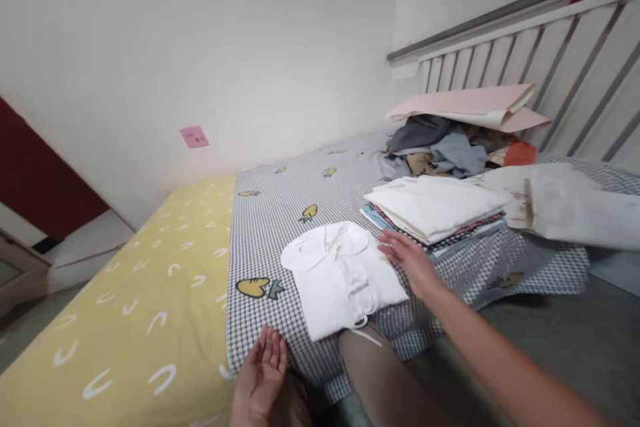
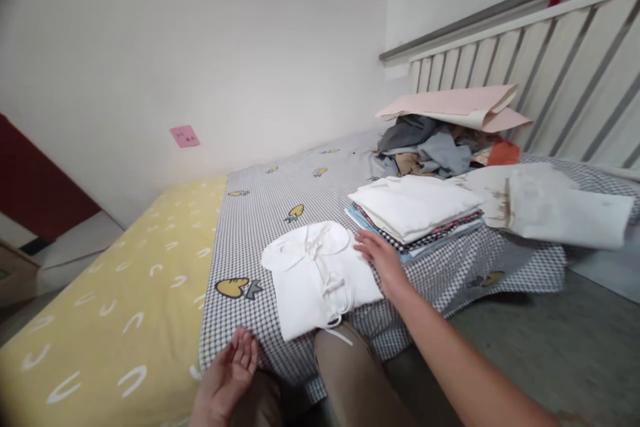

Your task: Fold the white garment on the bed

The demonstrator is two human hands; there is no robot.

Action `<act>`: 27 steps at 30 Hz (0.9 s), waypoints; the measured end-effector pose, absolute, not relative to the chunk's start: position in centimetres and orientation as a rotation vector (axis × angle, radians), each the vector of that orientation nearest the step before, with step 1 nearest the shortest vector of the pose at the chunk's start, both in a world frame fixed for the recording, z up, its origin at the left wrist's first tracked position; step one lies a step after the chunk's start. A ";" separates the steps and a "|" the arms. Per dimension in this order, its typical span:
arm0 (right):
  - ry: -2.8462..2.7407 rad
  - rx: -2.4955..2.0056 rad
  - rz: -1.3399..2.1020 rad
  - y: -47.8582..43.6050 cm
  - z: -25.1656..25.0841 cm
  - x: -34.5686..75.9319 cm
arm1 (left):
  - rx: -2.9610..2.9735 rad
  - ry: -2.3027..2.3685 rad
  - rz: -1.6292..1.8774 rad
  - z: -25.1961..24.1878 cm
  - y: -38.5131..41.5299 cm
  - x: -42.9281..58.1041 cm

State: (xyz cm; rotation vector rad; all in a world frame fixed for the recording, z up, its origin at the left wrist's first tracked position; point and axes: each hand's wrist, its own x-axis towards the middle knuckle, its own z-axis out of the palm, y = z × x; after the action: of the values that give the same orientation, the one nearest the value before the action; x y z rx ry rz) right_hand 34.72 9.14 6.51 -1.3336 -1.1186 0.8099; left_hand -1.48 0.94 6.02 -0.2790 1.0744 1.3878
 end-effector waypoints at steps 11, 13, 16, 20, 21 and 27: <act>-0.406 -1.435 1.261 -2.0 -3.2 36.6 | -0.259 1.174 1.155 5.3 -2.3 1.7; -0.435 -1.486 1.328 -1.3 -3.0 35.7 | -0.265 1.226 1.140 5.3 -2.5 2.4; -0.408 -1.407 1.447 -1.1 -2.3 33.9 | -0.264 1.272 1.113 5.2 -2.8 3.2; -0.411 -1.169 1.607 -1.4 -0.8 31.9 | -0.214 1.304 1.057 5.2 -2.3 4.2; -0.403 -1.132 1.624 -1.2 -0.5 31.5 | -0.186 1.323 1.041 5.3 -2.0 4.5; -0.145 -1.058 1.578 0.8 -0.3 30.5 | -0.024 1.372 0.992 5.7 0.0 5.6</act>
State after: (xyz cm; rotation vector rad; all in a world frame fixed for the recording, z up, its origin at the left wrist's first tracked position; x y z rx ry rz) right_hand 30.54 0.85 -0.34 -1.0582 -0.1445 1.5776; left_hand 5.62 0.05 5.73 -0.0237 1.3717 0.9921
